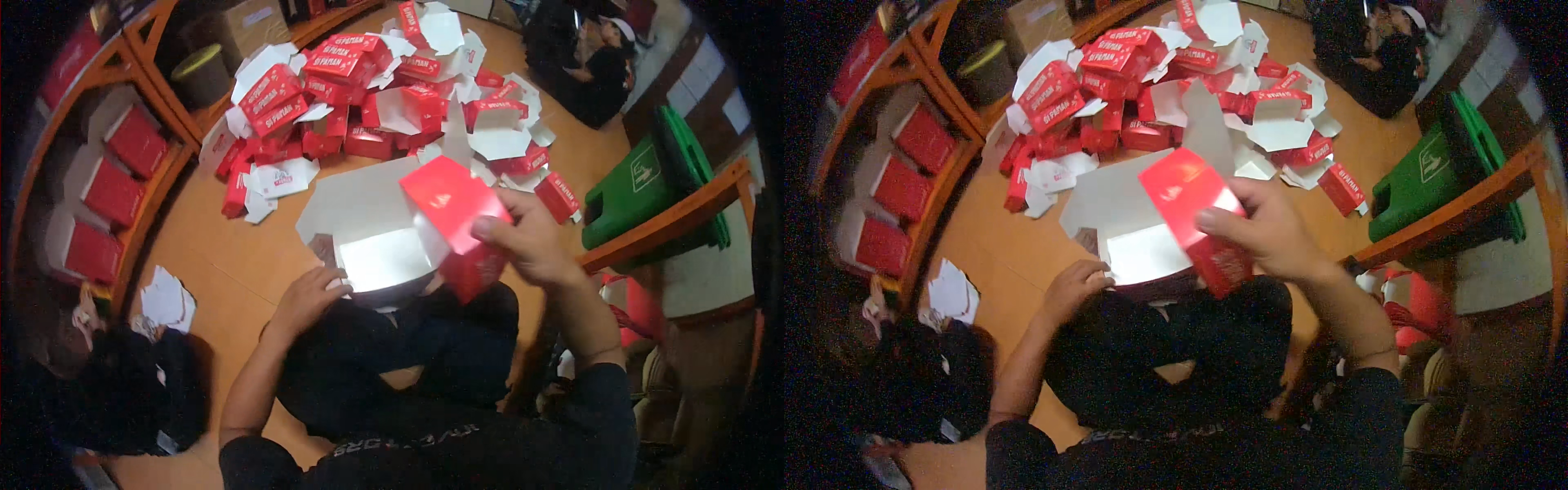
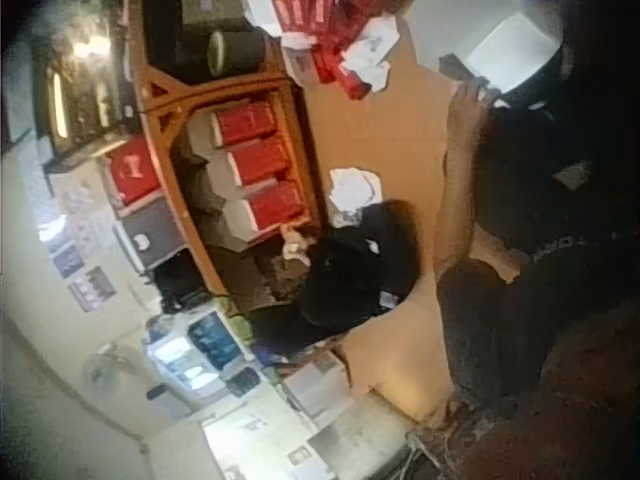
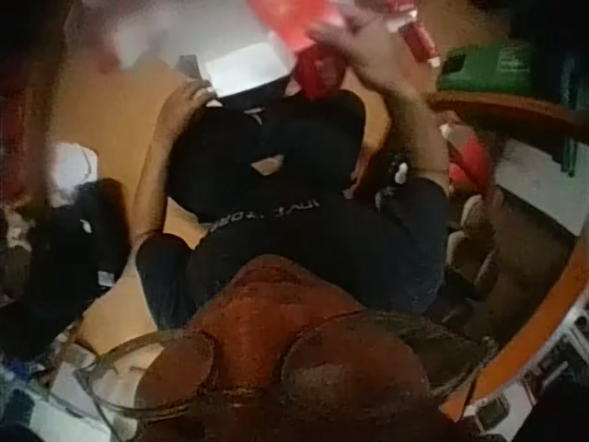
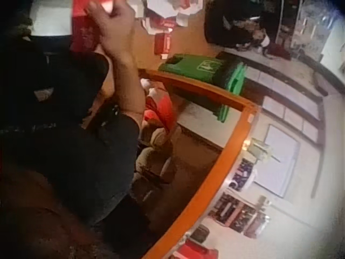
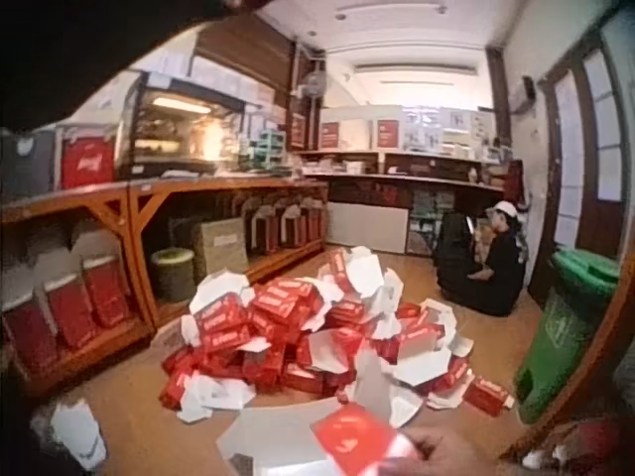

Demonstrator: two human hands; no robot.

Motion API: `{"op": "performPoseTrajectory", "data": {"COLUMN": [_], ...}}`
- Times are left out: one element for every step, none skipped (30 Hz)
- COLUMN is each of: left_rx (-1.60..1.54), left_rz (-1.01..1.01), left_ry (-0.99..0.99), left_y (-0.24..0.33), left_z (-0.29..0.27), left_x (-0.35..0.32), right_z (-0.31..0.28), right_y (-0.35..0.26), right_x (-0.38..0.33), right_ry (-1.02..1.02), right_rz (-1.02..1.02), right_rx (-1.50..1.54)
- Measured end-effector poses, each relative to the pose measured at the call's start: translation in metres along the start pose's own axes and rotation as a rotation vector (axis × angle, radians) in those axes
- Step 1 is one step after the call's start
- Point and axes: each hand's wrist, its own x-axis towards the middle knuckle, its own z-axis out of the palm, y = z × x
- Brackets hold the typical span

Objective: The person sits on the floor and assembles red and white cardboard boxes by folding the flaps and tucking them into slots. They handle a stack of flat-packed boxes, folding each one individually and stacking the finished units.

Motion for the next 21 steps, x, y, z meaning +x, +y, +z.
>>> {"op": "performPoseTrajectory", "data": {"left_rx": [-0.043,0.009,-0.039,-0.086,-0.129,-0.134,-0.137,-0.138,-0.126,-0.112,-0.096,-0.112,-0.174,-0.236,-0.281,-0.315,-0.344,-0.373,-0.403,-0.415,-0.428], "left_rz": [-0.023,0.05,0.057,0.061,0.064,0.082,0.097,0.11,0.151,0.19,0.224,0.236,0.236,0.242,0.235,0.237,0.226,0.218,0.213,0.212,0.212], "left_ry": [0.006,0.036,0.077,0.119,0.164,0.173,0.183,0.196,0.218,0.242,0.272,0.31,0.345,0.376,0.401,0.457,0.452,0.445,0.437,0.443,0.447], "left_y": [-0.004,-0.008,-0.013,-0.018,-0.024,-0.026,-0.027,-0.028,-0.032,-0.035,-0.04,-0.038,-0.038,-0.039,-0.042,-0.046,-0.046,-0.046,-0.046,-0.049,-0.051], "left_z": [0.002,0.007,0.012,0.019,0.024,0.025,0.024,0.023,0.025,0.026,0.029,0.028,0.032,0.036,0.037,0.045,0.046,0.046,0.048,0.049,0.051], "left_x": [-0.003,-0.003,-0.004,-0.005,-0.006,-0.007,-0.008,-0.01,-0.01,-0.01,-0.009,-0.008,-0.007,-0.005,-0.008,-0.009,-0.008,-0.007,-0.008,-0.008,-0.009], "right_z": [0.027,0.049,0.068,0.084,0.096,0.106,0.116,0.125,0.13,0.135,0.139,0.139,0.137,0.137,0.145,0.153,0.158,0.165,0.169,0.172,0.174], "right_y": [-0.003,-0.003,0.002,0.011,0.019,0.028,0.039,0.056,0.07,0.083,0.095,0.108,0.118,0.123,0.125,0.127,0.128,0.127,0.127,0.126,0.126], "right_x": [0.008,0.016,0.027,0.037,0.047,0.056,0.062,0.066,0.069,0.069,0.07,0.068,0.065,0.061,0.06,0.059,0.055,0.053,0.052,0.052,0.052], "right_ry": [0.013,0.028,0.037,0.049,0.024,-0.001,-0.028,-0.027,-0.024,-0.024,-0.03,-0.031,-0.029,-0.023,-0.047,-0.068,-0.065,-0.083,-0.076,-0.062,-0.046], "right_rz": [-0.009,-0.024,-0.046,-0.071,-0.051,-0.034,-0.018,0.031,0.033,0.029,0.016,0.01,0.003,-0.003,0.017,0.035,0.063,0.066,0.077,0.083,0.088], "right_rx": [-0.008,-0.061,-0.106,-0.093,-0.133,-0.168,-0.203,-0.266,-0.428,-0.591,-0.758,-0.795,-0.835,-0.871,-0.922,-0.974,-1.032,-1.092,-1.12,-1.143,-1.165]}}
